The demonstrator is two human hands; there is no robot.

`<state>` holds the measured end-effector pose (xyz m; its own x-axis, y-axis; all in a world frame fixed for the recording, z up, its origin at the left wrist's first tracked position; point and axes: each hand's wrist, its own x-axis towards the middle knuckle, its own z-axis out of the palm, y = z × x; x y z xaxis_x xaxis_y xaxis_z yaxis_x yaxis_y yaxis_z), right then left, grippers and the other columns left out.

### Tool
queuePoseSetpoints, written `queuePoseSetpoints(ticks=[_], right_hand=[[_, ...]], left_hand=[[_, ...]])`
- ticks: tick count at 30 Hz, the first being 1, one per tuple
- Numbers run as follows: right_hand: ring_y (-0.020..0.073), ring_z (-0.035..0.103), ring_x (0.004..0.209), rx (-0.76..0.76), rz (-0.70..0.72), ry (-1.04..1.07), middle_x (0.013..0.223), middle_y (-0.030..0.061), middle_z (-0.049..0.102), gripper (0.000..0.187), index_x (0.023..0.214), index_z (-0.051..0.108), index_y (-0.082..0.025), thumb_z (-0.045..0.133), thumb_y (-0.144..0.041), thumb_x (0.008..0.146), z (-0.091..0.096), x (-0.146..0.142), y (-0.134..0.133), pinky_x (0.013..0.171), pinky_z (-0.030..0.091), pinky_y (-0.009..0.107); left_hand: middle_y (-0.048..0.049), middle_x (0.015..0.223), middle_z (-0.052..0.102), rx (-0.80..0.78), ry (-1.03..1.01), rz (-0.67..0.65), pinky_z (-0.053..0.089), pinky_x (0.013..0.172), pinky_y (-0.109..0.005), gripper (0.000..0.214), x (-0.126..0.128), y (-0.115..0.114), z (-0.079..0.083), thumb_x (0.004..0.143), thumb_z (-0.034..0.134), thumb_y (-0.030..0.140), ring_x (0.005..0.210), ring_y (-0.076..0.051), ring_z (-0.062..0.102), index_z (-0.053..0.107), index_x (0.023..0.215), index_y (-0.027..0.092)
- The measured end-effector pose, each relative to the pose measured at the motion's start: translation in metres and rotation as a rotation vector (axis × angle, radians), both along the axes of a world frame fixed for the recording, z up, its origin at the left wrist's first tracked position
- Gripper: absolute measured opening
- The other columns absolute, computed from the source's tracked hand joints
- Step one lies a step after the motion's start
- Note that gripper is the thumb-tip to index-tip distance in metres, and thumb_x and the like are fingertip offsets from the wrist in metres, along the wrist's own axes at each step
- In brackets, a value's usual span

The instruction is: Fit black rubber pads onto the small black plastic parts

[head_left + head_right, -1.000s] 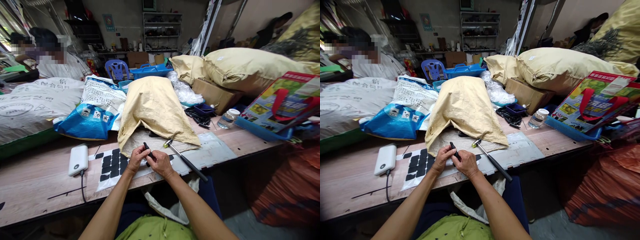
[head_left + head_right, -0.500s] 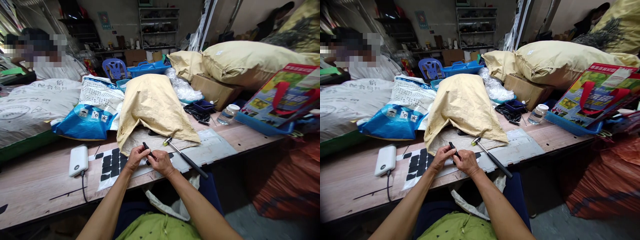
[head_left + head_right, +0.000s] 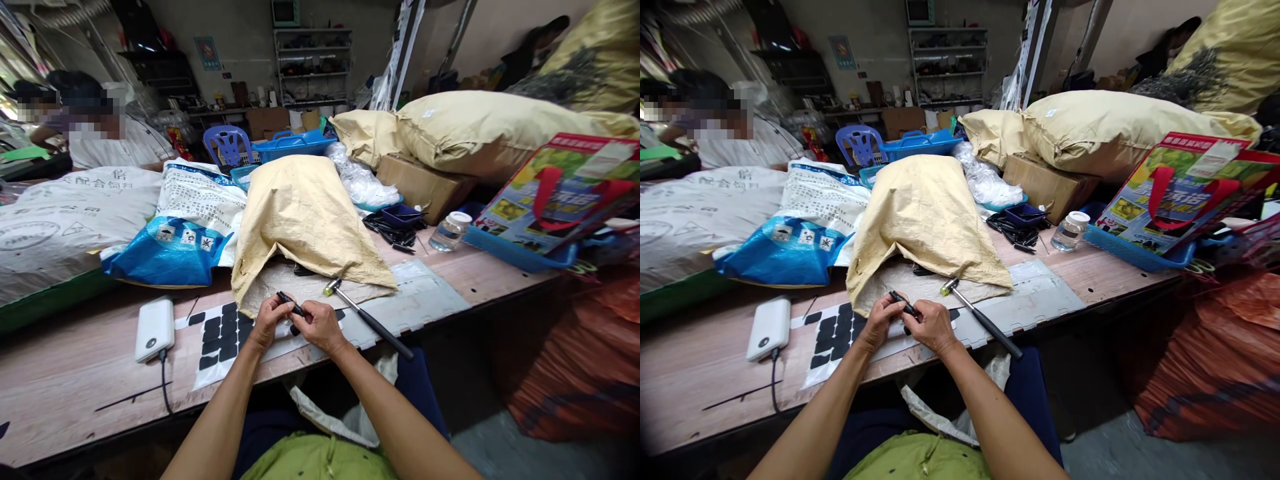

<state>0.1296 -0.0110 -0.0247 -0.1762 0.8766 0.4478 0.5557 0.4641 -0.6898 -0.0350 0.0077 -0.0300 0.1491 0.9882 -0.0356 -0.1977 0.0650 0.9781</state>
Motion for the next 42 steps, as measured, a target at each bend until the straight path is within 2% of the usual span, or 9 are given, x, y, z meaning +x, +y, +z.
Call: queuePoseSetpoints(ticks=[14, 30, 35, 42], right_hand=[[0.0104, 0.04, 0.055, -0.007, 0.074, 0.157, 0.057, -0.0057, 0.042, 0.039, 0.062, 0.042, -0.022, 0.067, -0.038, 0.088, 0.003, 0.002, -0.001, 0.056, 0.028, 0.025], [0.0117, 0.048, 0.06, 0.066, 0.027, 0.001, 0.064, -0.0027, 0.053, 0.032, 0.067, 0.048, -0.022, 0.065, -0.037, 0.089, 0.002, 0.002, -0.004, 0.06, 0.033, 0.025], [0.0124, 0.05, 0.061, 0.094, 0.025, -0.05, 0.064, -0.0013, 0.055, 0.035, 0.065, 0.048, -0.021, 0.06, -0.04, 0.093, 0.0, 0.001, -0.005, 0.061, 0.032, 0.026], [0.0125, 0.049, 0.061, 0.106, 0.042, -0.052, 0.063, -0.0011, 0.053, 0.034, 0.063, 0.046, -0.022, 0.056, -0.034, 0.093, -0.002, 0.002, -0.004, 0.061, 0.031, 0.027]], left_hand=[[0.0009, 0.069, 0.056, -0.015, -0.03, 0.027, 0.04, 0.064, -0.023, 0.026, -0.001, 0.0, 0.001, 0.073, 0.079, 0.037, 0.064, -0.011, 0.05, 0.069, 0.08, 0.014], [0.0028, 0.056, 0.052, -0.039, 0.062, 0.061, 0.035, 0.055, -0.022, 0.044, 0.001, 0.003, -0.007, 0.073, 0.083, 0.049, 0.054, -0.008, 0.043, 0.061, 0.06, 0.014], [0.0038, 0.052, 0.05, -0.053, 0.098, 0.067, 0.03, 0.05, -0.021, 0.048, 0.003, 0.002, -0.003, 0.07, 0.083, 0.052, 0.049, -0.007, 0.041, 0.059, 0.057, 0.014], [0.0041, 0.051, 0.048, -0.045, 0.146, 0.02, 0.029, 0.05, -0.021, 0.052, 0.006, 0.0, 0.006, 0.072, 0.081, 0.057, 0.048, -0.007, 0.04, 0.056, 0.056, 0.015]])
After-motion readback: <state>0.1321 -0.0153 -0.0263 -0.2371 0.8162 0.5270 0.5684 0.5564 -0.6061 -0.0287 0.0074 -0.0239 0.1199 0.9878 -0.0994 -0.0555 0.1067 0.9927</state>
